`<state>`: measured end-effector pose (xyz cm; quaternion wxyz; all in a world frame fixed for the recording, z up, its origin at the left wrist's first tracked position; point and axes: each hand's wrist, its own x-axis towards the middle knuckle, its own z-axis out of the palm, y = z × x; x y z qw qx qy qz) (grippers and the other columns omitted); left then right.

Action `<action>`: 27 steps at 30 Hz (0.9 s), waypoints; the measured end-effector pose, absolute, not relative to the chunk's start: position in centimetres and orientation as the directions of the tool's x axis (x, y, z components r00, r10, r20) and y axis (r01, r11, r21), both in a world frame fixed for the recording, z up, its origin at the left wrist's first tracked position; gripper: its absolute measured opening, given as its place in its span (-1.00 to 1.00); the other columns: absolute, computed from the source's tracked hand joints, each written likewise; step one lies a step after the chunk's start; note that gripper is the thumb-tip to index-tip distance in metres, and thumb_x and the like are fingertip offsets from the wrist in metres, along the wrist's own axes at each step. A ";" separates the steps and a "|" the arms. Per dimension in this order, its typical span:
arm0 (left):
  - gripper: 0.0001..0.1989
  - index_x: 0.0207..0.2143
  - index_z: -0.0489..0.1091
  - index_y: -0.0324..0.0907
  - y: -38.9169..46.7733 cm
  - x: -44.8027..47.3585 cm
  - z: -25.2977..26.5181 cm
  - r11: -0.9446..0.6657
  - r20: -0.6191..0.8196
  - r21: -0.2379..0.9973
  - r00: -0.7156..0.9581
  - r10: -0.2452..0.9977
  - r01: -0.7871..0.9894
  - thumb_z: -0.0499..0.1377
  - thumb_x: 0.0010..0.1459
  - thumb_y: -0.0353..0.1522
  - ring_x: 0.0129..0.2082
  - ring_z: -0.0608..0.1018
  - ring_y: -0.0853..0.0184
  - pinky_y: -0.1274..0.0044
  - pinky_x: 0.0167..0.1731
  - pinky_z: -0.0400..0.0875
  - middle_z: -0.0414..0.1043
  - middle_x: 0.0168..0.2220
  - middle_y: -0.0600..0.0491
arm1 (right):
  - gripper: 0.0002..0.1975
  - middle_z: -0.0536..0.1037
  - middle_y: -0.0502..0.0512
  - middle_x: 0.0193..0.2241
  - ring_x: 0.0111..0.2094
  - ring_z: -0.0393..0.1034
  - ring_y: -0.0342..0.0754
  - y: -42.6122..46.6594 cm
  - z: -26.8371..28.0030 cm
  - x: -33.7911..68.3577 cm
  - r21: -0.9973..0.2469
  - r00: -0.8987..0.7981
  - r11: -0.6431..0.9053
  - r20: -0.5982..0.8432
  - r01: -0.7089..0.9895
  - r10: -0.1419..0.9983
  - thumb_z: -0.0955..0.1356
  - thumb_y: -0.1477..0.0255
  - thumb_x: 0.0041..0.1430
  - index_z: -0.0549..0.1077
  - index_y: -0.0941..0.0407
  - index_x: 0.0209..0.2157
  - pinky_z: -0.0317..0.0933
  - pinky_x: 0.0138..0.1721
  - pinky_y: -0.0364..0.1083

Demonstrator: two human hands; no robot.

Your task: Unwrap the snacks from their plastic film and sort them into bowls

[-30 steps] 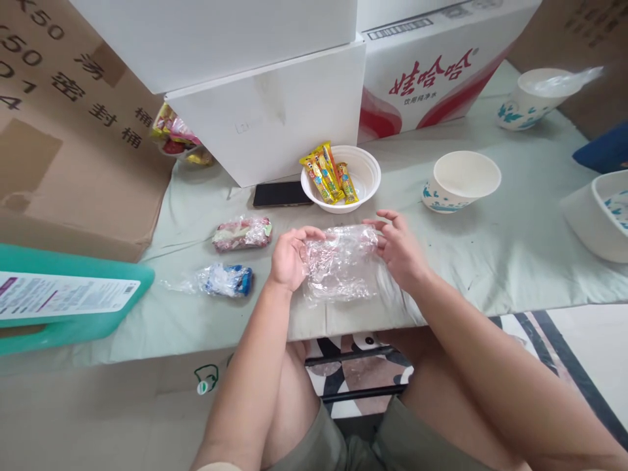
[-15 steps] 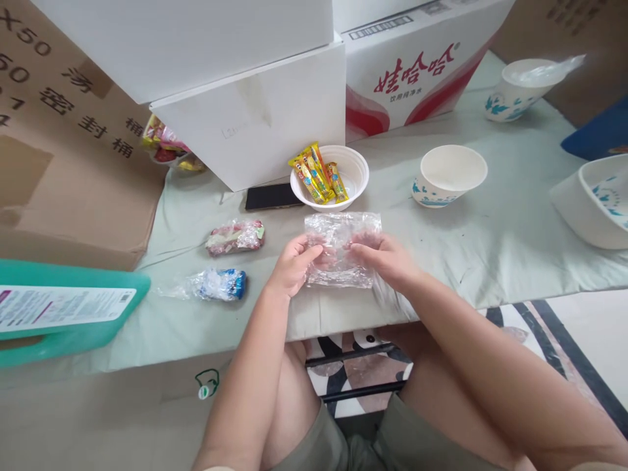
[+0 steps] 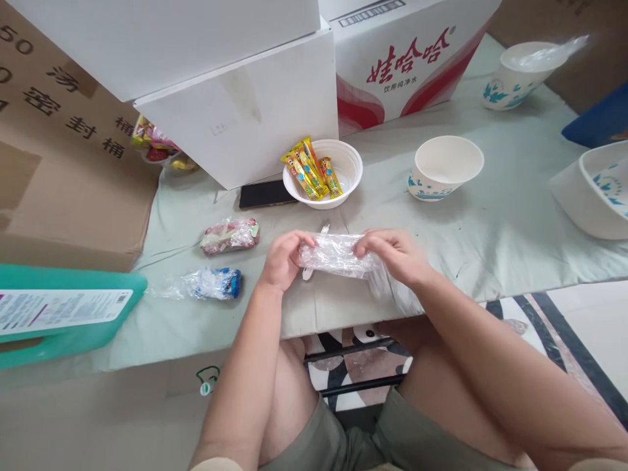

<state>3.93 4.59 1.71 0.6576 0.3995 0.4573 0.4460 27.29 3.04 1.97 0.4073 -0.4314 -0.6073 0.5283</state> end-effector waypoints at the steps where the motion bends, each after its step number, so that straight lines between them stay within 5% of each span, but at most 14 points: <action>1: -0.71 -0.45 0.48 -0.20 4.6 3.9 1.7 0.272 -0.240 0.943 0.172 0.955 -0.193 0.40 -0.13 -0.20 -0.54 0.47 0.45 0.59 -0.59 0.38 0.48 -0.37 0.05 | -0.73 0.51 0.04 -0.49 -0.40 0.38 -0.03 3.0 1.9 27.2 -0.983 -0.270 0.071 0.023 0.169 0.963 0.34 0.23 0.17 0.44 0.06 -0.53 0.26 -0.27 -0.01; 3: -0.70 -0.37 0.47 -0.18 4.6 3.8 1.7 0.243 -0.223 0.957 0.134 0.965 -0.157 0.44 -0.21 -0.37 -0.54 0.44 0.51 0.62 -0.54 0.39 0.45 -0.37 0.12 | -0.84 0.51 -0.01 -0.43 -0.46 0.33 -0.09 3.1 1.7 27.1 -0.974 -0.202 0.027 -0.020 0.227 0.979 0.42 0.27 0.07 0.45 0.04 -0.35 0.24 -0.36 -0.04; 5: -0.71 -0.35 0.47 -0.17 4.6 3.7 1.9 0.229 -0.213 0.961 0.110 0.971 -0.156 0.41 -0.21 -0.43 -0.57 0.40 0.55 0.65 -0.56 0.36 0.42 -0.41 0.15 | -0.67 0.54 0.01 -0.30 -0.40 0.40 -0.08 3.3 1.5 27.1 -0.985 -0.117 -0.015 -0.035 0.170 0.992 0.45 0.29 0.03 0.41 0.02 -0.15 0.29 -0.33 -0.05; 8: -0.75 -0.35 0.50 -0.19 4.5 3.5 1.9 0.237 -0.214 0.962 0.165 0.963 -0.136 0.33 -0.19 -0.47 -0.60 0.38 0.56 0.66 -0.60 0.30 0.43 -0.43 0.14 | -0.69 0.57 0.07 -0.18 -0.17 0.48 -0.01 3.7 1.6 27.3 -0.999 -0.044 -0.034 -0.034 0.009 0.998 0.42 0.23 0.09 0.40 0.02 -0.14 0.36 -0.11 0.01; 11: -0.74 -0.31 0.54 -0.19 4.5 3.3 1.6 0.236 -0.219 0.971 0.282 0.934 -0.027 0.27 -0.16 -0.48 -0.60 0.41 0.49 0.62 -0.62 0.29 0.44 -0.48 0.11 | -0.66 0.60 0.09 -0.16 -0.13 0.50 0.00 3.8 2.1 27.1 -0.986 -0.197 -0.149 -0.131 -0.077 0.972 0.41 0.19 0.08 0.41 0.03 -0.14 0.37 -0.08 0.01; 13: -0.78 -0.32 0.55 -0.18 4.7 3.1 1.3 0.172 -0.176 0.984 0.304 0.936 0.039 0.25 -0.11 -0.47 -0.56 0.44 0.44 0.59 -0.59 0.33 0.47 -0.46 0.07 | -0.66 0.60 0.06 -0.29 -0.28 0.49 -0.03 3.6 2.4 26.7 -0.966 -0.394 -0.253 -0.253 0.054 0.884 0.44 0.24 0.02 0.44 0.06 -0.17 0.37 -0.23 -0.05; 17: -0.81 -0.35 0.54 -0.16 5.0 2.6 0.9 -0.088 0.077 0.980 0.066 0.995 0.179 0.21 -0.07 -0.48 -0.17 0.59 0.29 0.51 -0.28 0.49 0.55 -0.08 -0.05 | -0.88 0.43 -0.05 -0.58 -0.53 0.30 -0.13 3.4 2.4 26.1 -0.896 -0.520 -0.187 -0.393 0.403 0.759 0.37 0.36 0.02 0.49 0.12 -0.41 0.18 -0.47 -0.13; 20: -0.80 -0.28 0.52 -0.15 4.2 2.9 1.3 -0.277 0.366 0.876 -0.172 0.914 0.394 0.18 0.02 -0.48 -0.06 0.57 0.27 0.43 -0.06 0.47 0.55 -0.13 -0.02 | -0.86 0.43 -0.05 -0.54 -0.49 0.29 -0.14 3.2 2.3 25.9 -0.901 -0.451 -0.124 -0.323 0.416 0.832 0.32 0.40 0.02 0.51 0.13 -0.41 0.14 -0.44 -0.14; 22: -0.82 -0.23 0.52 -0.15 3.2 3.7 1.7 -0.355 0.458 0.805 -0.117 0.881 0.476 0.19 0.10 -0.45 -0.06 0.57 0.26 0.38 0.03 0.45 0.57 -0.16 -0.01 | -0.85 0.45 -0.04 -0.51 -0.46 0.29 -0.14 3.1 2.3 25.8 -0.929 -0.436 -0.118 -0.274 0.351 0.857 0.32 0.39 0.03 0.50 0.13 -0.39 0.14 -0.42 -0.14; 27: -0.62 0.01 0.48 -0.18 1.8 6.1 1.8 -0.225 0.169 0.929 0.203 0.964 0.295 0.27 0.15 -0.27 0.09 0.56 0.16 0.36 0.12 0.44 0.55 0.07 -0.11 | -0.83 0.37 -0.07 -0.55 -0.54 0.20 -0.18 2.5 2.5 25.4 -0.982 -0.500 -0.167 -0.191 0.092 0.845 0.35 0.31 0.08 0.46 0.13 -0.36 0.12 -0.51 -0.16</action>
